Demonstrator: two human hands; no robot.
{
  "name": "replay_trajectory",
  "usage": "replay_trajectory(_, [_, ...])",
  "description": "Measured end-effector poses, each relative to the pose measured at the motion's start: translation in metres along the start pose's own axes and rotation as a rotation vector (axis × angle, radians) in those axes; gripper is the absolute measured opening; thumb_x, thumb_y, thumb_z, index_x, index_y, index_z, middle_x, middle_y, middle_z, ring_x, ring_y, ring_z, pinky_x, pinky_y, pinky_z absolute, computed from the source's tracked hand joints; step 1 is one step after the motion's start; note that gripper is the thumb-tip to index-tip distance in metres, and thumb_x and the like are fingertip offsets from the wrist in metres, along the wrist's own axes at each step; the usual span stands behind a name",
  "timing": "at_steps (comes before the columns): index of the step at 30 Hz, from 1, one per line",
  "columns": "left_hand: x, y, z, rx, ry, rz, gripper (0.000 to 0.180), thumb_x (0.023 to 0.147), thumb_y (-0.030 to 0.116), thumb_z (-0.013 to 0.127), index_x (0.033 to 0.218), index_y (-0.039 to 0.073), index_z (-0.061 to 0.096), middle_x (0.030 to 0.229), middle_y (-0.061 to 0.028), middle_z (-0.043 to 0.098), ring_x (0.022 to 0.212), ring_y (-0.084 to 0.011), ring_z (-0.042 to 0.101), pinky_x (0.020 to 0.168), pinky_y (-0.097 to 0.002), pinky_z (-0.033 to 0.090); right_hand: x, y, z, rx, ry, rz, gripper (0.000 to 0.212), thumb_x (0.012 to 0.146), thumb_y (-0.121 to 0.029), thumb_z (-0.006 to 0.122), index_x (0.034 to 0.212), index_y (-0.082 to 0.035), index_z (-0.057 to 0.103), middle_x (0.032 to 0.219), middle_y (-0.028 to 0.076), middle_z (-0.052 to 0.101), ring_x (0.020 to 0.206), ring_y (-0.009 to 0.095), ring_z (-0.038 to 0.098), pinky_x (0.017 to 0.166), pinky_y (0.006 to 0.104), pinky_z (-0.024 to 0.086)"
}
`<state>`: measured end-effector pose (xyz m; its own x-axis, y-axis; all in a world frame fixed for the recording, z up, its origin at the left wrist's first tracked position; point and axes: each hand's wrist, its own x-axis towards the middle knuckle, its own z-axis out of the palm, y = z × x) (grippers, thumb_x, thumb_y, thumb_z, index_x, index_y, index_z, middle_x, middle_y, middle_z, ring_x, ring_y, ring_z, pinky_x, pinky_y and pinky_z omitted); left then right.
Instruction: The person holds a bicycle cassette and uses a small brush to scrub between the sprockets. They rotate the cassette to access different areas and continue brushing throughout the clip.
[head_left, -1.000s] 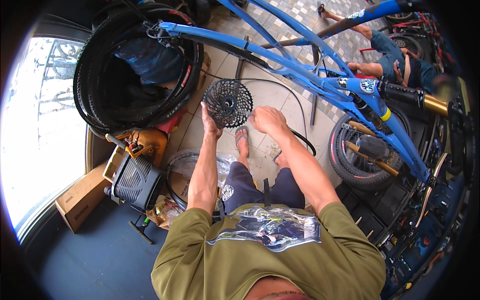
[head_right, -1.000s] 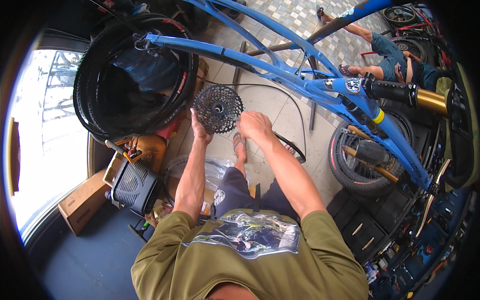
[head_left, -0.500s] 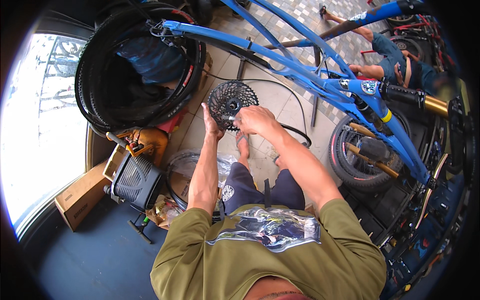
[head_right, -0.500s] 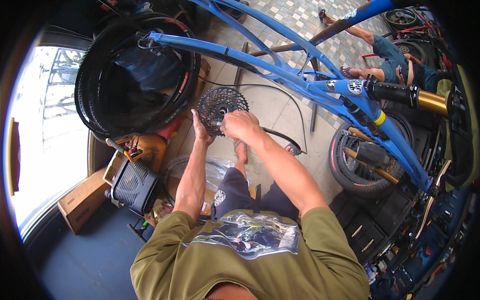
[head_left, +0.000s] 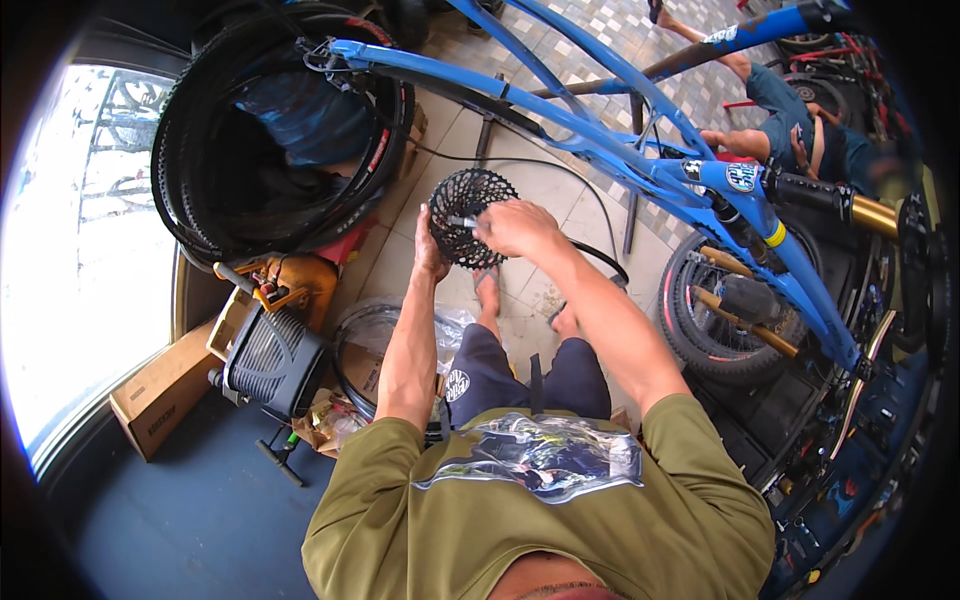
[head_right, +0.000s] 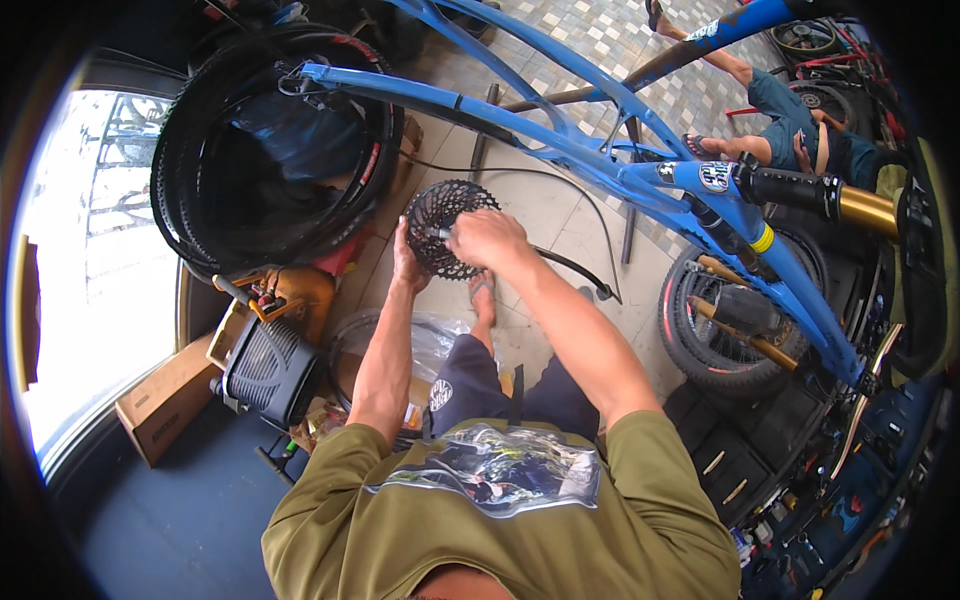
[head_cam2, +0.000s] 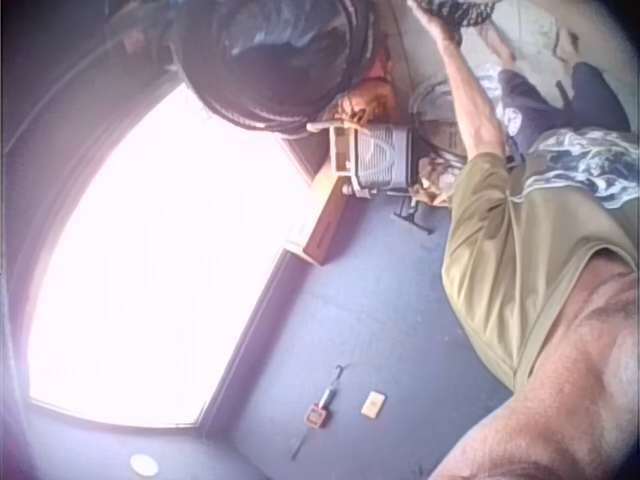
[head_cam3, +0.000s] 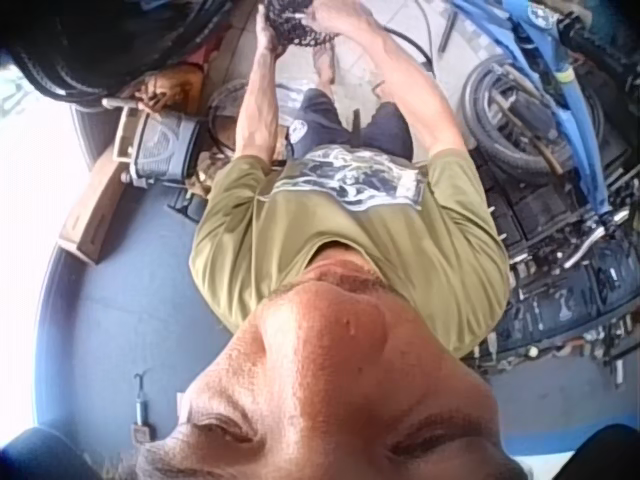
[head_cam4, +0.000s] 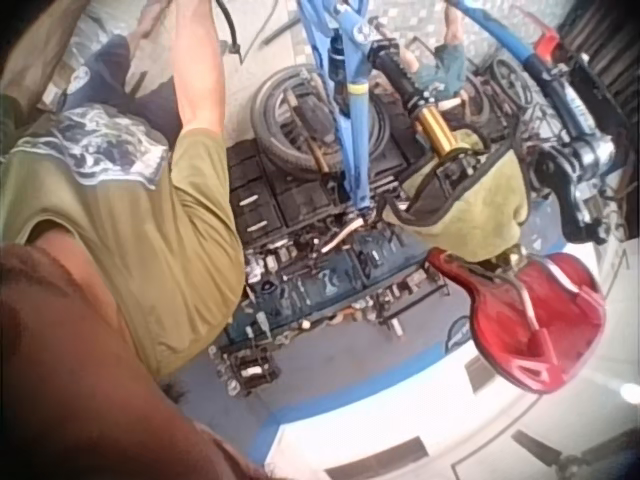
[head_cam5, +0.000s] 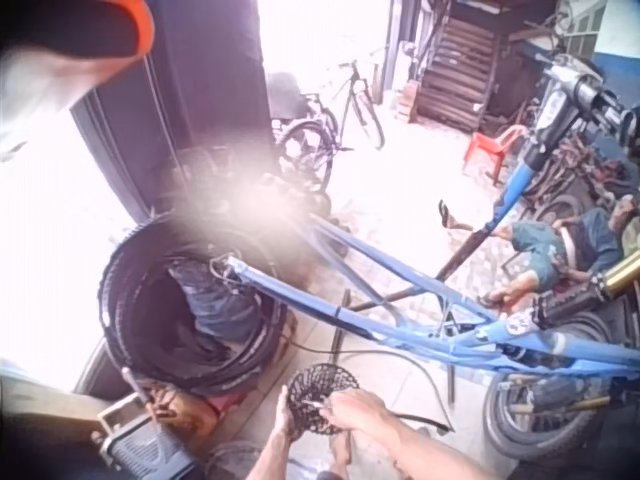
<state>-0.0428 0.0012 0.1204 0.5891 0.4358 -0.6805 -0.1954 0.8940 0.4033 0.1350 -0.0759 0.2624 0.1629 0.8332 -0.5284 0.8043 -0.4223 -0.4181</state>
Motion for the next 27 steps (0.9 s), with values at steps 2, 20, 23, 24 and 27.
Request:
replay_trajectory(2, [0.002, 0.000, -0.002, 0.067, 0.083, 0.020, 0.066, 0.102, 0.066, 0.041, 0.135, 0.014, 0.064, 0.127, -0.0072, 0.070, 0.111, -0.0251, 0.069, 0.095, -0.0464, 0.057, 0.000, 0.008, -0.014, 0.132, -0.250, 0.046, 0.031, 0.096, -0.040, 0.062, 0.110, -0.018, 0.079, 0.103, 0.016, 0.076, 0.099, 0.037, 0.072, 0.090, 0.0475, 0.056])
replay_trajectory(20, [0.020, -0.009, 0.021, 0.868, 0.190, 0.442, 0.064, 0.110, 0.050, 0.040, 0.121, -0.008, 0.063, 0.119, -0.0202, 0.070, 0.109, -0.0257, 0.060, 0.099, -0.0387, 0.044, -0.011, -0.003, -0.008, -0.033, -0.013, 0.144, 0.033, 0.095, -0.036, 0.067, 0.096, -0.005, 0.079, 0.098, 0.020, 0.076, 0.098, 0.037, 0.074, 0.088, 0.0469, 0.057])
replay_trajectory(23, [0.017, -0.007, 0.026, 0.791, 0.226, 0.463, 0.067, 0.110, 0.052, 0.040, 0.133, -0.008, 0.060, 0.128, -0.0184, 0.068, 0.116, -0.0257, 0.059, 0.104, -0.0377, 0.042, -0.006, -0.010, -0.003, -0.069, 0.001, 0.112, 0.030, 0.093, -0.034, 0.068, 0.092, -0.006, 0.079, 0.093, 0.019, 0.077, 0.094, 0.036, 0.075, 0.084, 0.0463, 0.058])
replay_trajectory(24, [0.018, -0.008, 0.025, 0.790, 0.243, 0.492, 0.069, 0.109, 0.053, 0.040, 0.136, -0.007, 0.059, 0.131, -0.0169, 0.067, 0.119, -0.0251, 0.058, 0.106, -0.0370, 0.042, -0.005, -0.010, -0.002, -0.082, -0.005, 0.097, 0.030, 0.093, -0.034, 0.068, 0.091, -0.006, 0.079, 0.093, 0.018, 0.077, 0.093, 0.036, 0.075, 0.084, 0.0459, 0.059])
replay_trajectory(27, [0.019, -0.007, 0.033, 0.633, 0.315, 0.394, 0.074, 0.108, 0.058, 0.040, 0.141, -0.007, 0.055, 0.137, -0.0133, 0.064, 0.124, -0.0252, 0.057, 0.111, -0.0349, 0.039, -0.002, -0.011, 0.005, -0.097, 0.008, 0.086, 0.027, 0.092, -0.031, 0.068, 0.090, -0.007, 0.080, 0.093, 0.018, 0.077, 0.092, 0.035, 0.075, 0.081, 0.0448, 0.060])
